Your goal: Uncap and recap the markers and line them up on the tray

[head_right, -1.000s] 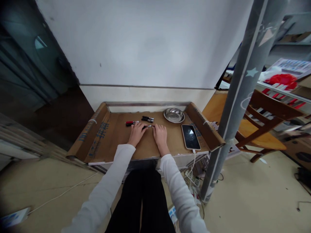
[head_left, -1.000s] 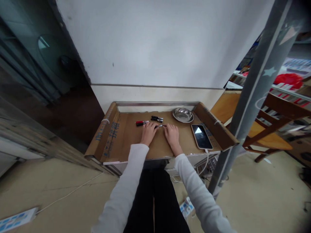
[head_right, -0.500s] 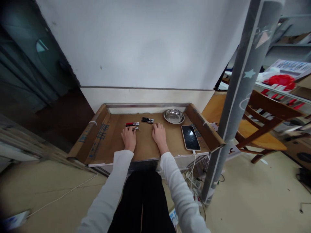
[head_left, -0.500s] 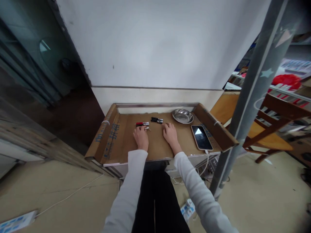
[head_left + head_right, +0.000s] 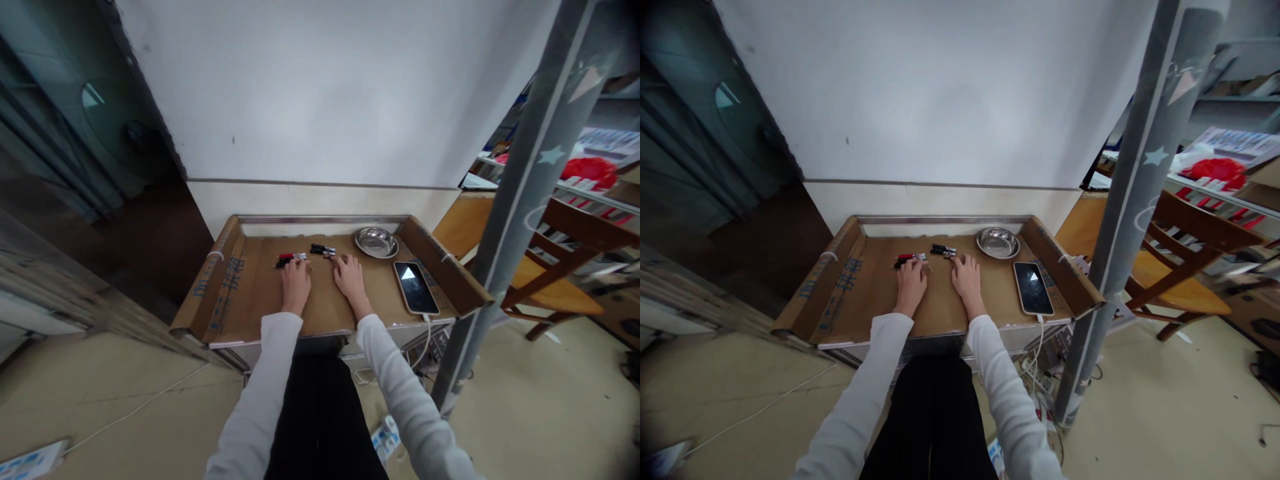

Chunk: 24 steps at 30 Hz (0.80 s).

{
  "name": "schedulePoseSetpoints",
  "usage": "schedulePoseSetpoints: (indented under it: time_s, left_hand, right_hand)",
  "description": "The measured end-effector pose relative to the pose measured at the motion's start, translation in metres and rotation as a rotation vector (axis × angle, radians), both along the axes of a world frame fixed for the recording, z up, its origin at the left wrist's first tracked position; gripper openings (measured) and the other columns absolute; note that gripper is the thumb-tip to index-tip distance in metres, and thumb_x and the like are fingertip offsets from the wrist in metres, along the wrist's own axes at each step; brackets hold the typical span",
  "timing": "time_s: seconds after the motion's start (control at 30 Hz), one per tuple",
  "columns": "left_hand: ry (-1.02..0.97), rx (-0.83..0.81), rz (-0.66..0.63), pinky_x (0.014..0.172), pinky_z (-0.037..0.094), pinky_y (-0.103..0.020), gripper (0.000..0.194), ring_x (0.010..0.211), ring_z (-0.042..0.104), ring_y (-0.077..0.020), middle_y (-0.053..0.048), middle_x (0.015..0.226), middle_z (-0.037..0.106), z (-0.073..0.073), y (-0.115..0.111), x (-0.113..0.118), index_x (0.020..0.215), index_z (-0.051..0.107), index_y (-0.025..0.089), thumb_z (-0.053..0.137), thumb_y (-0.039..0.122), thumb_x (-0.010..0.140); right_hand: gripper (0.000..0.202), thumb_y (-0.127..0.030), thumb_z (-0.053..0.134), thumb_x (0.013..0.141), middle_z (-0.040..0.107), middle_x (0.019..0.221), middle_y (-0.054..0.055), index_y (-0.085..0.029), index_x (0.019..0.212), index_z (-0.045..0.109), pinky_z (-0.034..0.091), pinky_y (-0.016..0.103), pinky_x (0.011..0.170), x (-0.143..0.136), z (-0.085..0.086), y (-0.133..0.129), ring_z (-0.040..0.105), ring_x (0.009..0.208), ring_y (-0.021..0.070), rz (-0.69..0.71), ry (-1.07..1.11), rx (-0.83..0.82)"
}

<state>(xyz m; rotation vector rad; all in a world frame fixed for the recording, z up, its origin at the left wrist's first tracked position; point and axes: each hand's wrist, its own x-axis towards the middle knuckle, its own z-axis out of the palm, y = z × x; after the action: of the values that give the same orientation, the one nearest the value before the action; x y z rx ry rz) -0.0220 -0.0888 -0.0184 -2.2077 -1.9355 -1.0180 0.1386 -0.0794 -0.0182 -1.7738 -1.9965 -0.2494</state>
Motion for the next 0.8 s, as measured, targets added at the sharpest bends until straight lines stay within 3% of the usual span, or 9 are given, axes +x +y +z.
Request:
schedulePoseSetpoints:
  time_s: [0.1, 0.2, 0.3, 0.43, 0.8]
  left_hand:
    - [0.074, -0.034, -0.085, 0.084, 0.039, -0.039, 0.021, 0.101, 0.048, -0.0259, -0.009, 0.107, 0.056, -0.001, 0.002, 0.003, 0.098, 0.061, 0.022, 0.042, 0.019, 0.087]
    - [0.100, -0.044, -0.117, 0.083, 0.038, -0.038, 0.021, 0.098, 0.048, -0.0254, -0.009, 0.102, 0.059, -0.002, 0.007, 0.006, 0.094, 0.061, 0.022, 0.041, 0.022, 0.089]
    - [0.126, -0.025, -0.130, 0.082, 0.037, -0.037, 0.020, 0.097, 0.049, -0.0250, -0.008, 0.099, 0.060, -0.003, 0.011, 0.009, 0.094, 0.061, 0.021, 0.042, 0.022, 0.089]
    - [0.180, 0.001, -0.145, 0.081, 0.037, -0.037, 0.020, 0.095, 0.050, -0.0246, -0.008, 0.097, 0.060, -0.002, 0.015, 0.014, 0.094, 0.059, 0.020, 0.039, 0.022, 0.090]
    - [0.159, 0.014, -0.254, 0.081, 0.040, -0.033, 0.016, 0.089, 0.054, -0.0209, -0.007, 0.090, 0.062, -0.002, 0.021, 0.019, 0.094, 0.056, 0.016, 0.040, 0.019, 0.090]
  right_hand:
    - [0.025, -0.021, 0.038, 0.088, 0.052, 0.105, 0.011, -0.018, 0.103, 0.057, 0.033, 0.033, 0.083, 0.000, 0.002, -0.001, 0.044, 0.096, 0.0224, 0.021, 0.005, 0.007]
    - [0.026, -0.022, 0.039, 0.088, 0.053, 0.104, 0.010, -0.018, 0.109, 0.054, 0.033, 0.032, 0.082, 0.000, 0.003, -0.001, 0.044, 0.096, 0.0219, 0.035, 0.012, 0.015]
    - [0.028, -0.024, 0.041, 0.088, 0.053, 0.106, 0.011, -0.018, 0.113, 0.053, 0.033, 0.032, 0.082, 0.000, 0.002, -0.001, 0.045, 0.096, 0.0221, 0.026, 0.016, 0.008]
    - [0.023, -0.027, 0.041, 0.090, 0.055, 0.100, 0.011, -0.017, 0.100, 0.059, 0.032, 0.032, 0.081, 0.002, -0.001, 0.002, 0.045, 0.095, 0.0220, 0.033, 0.010, -0.007]
    - [0.022, -0.024, 0.037, 0.092, 0.061, 0.091, 0.008, -0.019, 0.097, 0.058, 0.034, 0.030, 0.075, 0.004, 0.002, 0.001, 0.050, 0.087, 0.0208, 0.196, 0.036, 0.006]
